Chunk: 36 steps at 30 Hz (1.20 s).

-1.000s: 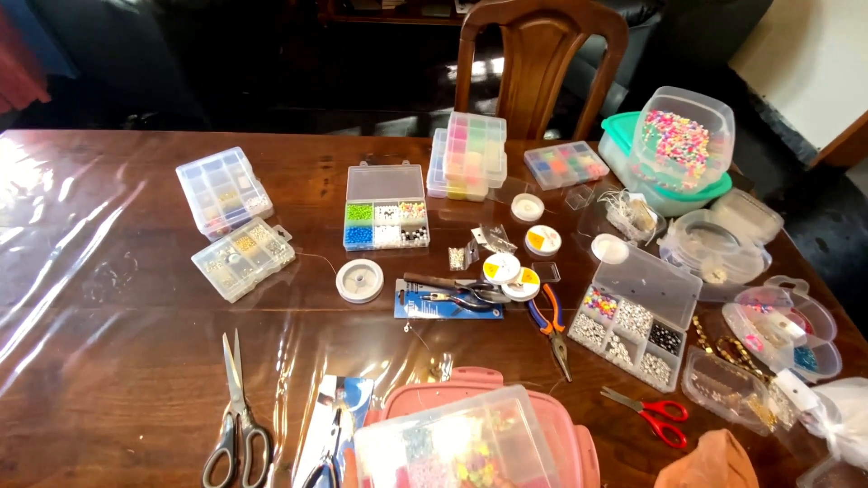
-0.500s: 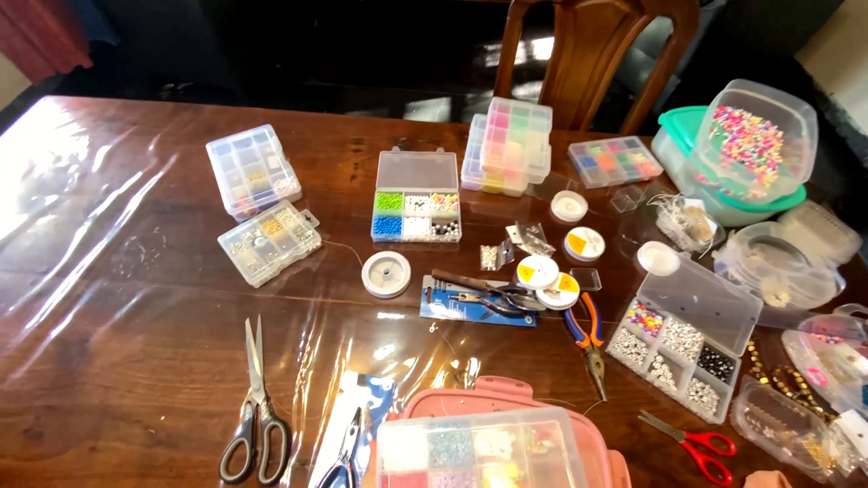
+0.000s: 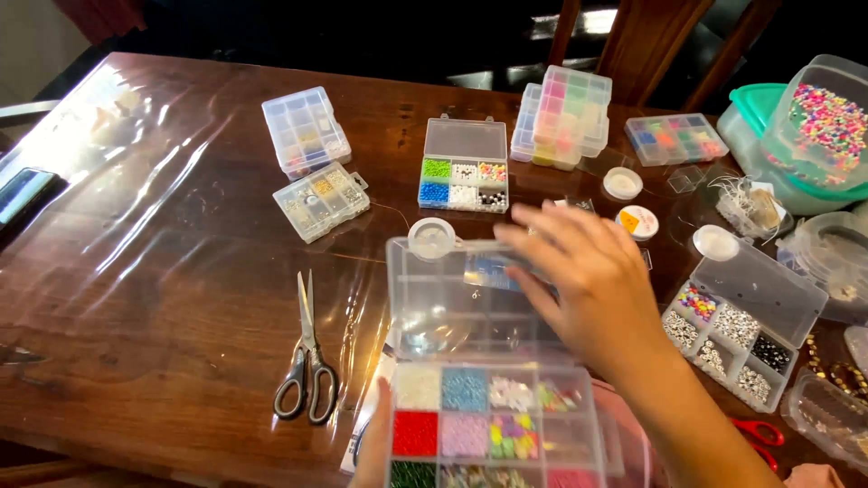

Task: A person is seen organizing various types of beads and jewelry components into plastic storage containers on a table.

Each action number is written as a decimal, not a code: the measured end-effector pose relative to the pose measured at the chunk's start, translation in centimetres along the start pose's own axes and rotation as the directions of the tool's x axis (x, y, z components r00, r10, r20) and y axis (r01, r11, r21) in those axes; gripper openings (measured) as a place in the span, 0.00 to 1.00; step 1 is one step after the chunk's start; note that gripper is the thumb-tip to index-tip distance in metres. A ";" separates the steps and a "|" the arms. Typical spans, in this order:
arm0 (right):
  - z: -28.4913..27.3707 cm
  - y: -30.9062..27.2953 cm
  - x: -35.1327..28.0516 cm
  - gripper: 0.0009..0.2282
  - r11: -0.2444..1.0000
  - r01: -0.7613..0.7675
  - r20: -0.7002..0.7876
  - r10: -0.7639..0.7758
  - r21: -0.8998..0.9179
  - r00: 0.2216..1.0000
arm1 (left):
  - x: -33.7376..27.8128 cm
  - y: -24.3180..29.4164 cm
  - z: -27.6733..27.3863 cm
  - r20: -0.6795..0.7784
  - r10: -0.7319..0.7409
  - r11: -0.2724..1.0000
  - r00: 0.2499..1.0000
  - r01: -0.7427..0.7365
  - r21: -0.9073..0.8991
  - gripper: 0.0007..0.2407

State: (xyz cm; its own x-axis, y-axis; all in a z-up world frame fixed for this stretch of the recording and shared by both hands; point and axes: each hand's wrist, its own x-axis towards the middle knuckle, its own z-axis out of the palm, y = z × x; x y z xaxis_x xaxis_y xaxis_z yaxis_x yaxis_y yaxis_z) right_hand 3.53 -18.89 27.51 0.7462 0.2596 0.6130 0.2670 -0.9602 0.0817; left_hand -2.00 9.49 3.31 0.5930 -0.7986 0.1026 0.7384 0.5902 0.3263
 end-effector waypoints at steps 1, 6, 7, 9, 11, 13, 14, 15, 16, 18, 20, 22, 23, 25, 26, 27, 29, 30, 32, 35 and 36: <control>1.3 0.3 0.8 0.17 0.984 -0.105 0.011 0.105 0.145 0.994 | 2.8 3.1 1.1 -0.001 -0.010 1.000 1.000 0.010 -0.002 0.48; 5.1 -0.8 2.7 0.35 0.737 -0.460 0.283 0.364 0.494 0.887 | 7.8 12.5 4.4 0.085 0.192 0.968 0.978 -0.203 0.150 0.34; 5.0 -1.5 2.5 0.34 0.656 -0.568 0.398 0.409 0.497 0.821 | 8.0 13.9 5.0 -0.305 0.289 0.926 0.907 -0.185 0.330 0.31; 5.4 -1.9 1.0 0.33 0.565 -0.668 0.508 0.440 0.485 0.741 | 8.5 16.3 3.5 -0.620 0.401 0.875 0.674 -0.081 0.478 0.28; 6.2 -1.5 -1.7 0.31 0.487 -0.594 0.406 0.443 0.640 0.800 | 8.9 18.4 -0.8 -0.686 0.433 0.895 0.585 -0.189 0.404 0.28; 4.5 -1.4 -3.7 0.29 0.431 -0.610 0.402 0.482 0.665 0.779 | 8.4 19.4 -4.4 -0.698 0.434 0.893 0.569 -0.168 0.418 0.29; 3.7 -1.3 -4.7 0.28 0.376 -0.622 0.402 0.516 0.687 0.756 | 8.2 19.8 -6.2 -0.712 0.436 0.891 0.551 -0.150 0.429 0.29; 2.7 -1.2 -5.9 0.28 0.374 -0.625 0.400 0.523 0.686 0.753 | 8.5 19.8 -4.2 -0.711 0.432 0.892 0.555 -0.144 0.429 0.29; 1.8 -0.9 -7.1 0.26 0.329 -0.648 0.404 0.568 0.687 0.717 | 8.8 19.7 -2.3 -0.738 0.462 0.871 0.492 -0.094 0.482 0.20; 0.1 -0.6 -10.2 0.23 0.272 -0.682 0.413 0.627 0.678 0.661 | 9.1 19.5 -0.9 -0.764 0.476 0.853 0.435 -0.018 0.521 0.11; -1.3 -0.2 -13.7 0.22 0.165 -0.646 0.370 0.703 0.746 0.607 | 9.2 19.5 -1.6 -0.755 0.490 0.836 0.437 0.010 0.548 0.10; -2.7 -0.4 -17.0 0.21 0.158 -0.695 0.362 0.761 0.701 0.539 | 9.2 19.5 -0.5 -0.755 0.470 0.827 0.457 0.070 0.557 0.13; -3.3 -0.6 -18.6 0.20 0.147 -0.736 0.356 0.802 0.661 0.480 | 9.1 19.6 0.1 -0.755 0.464 0.813 0.463 0.116 0.570 0.16; -3.9 -1.1 -21.2 0.19 0.174 -0.764 0.299 0.848 0.622 0.437 | 8.1 20.2 -3.1 -0.663 0.524 0.746 0.534 0.087 0.660 0.15; -4.4 -1.6 -22.6 0.17 0.199 -0.790 0.248 0.881 0.580 0.404 | 7.5 20.3 -4.8 -0.563 0.580 0.674 0.588 0.041 0.737 0.14; -4.0 -1.4 -24.8 0.17 0.192 -0.799 0.242 0.890 0.570 0.387 | 7.3 19.9 -3.4 -0.567 0.564 0.680 0.600 0.053 0.731 0.14; -3.5 -1.1 -29.0 0.15 0.227 -0.801 0.120 0.930 0.554 0.348 | 7.1 19.4 -0.6 -0.591 0.569 0.587 0.572 0.222 0.779 0.12; -3.2 -0.9 -30.4 0.15 0.226 -0.807 0.108 0.936 0.546 0.335 | 7.2 19.2 -0.7 -0.591 0.554 0.589 0.587 0.225 0.776 0.12; -2.7 -1.0 -33.2 0.12 0.295 -0.845 -0.006 0.945 0.446 0.327 | 6.7 18.8 -0.9 -0.566 0.602 0.535 0.564 0.241 0.809 0.33; -1.9 -2.6 -34.8 0.07 0.182 -0.882 -0.027 0.982 0.434 0.189 | 7.5 17.1 7.0 -0.632 0.547 0.476 0.548 0.418 0.774 0.27; -1.5 -2.8 -35.5 0.07 0.177 -0.885 -0.041 0.983 0.430 0.177 | 7.3 17.0 7.3 -0.629 0.536 0.471 0.563 0.419 0.776 0.27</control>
State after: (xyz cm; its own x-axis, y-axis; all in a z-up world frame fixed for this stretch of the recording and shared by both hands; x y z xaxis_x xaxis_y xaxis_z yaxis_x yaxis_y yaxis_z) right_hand -24.68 -25.58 6.69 0.3694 -0.9027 0.2207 -0.3512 -0.3555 -0.8662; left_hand 12.57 12.88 16.44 0.9318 -0.0589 -0.3582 0.3468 -0.1477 0.9262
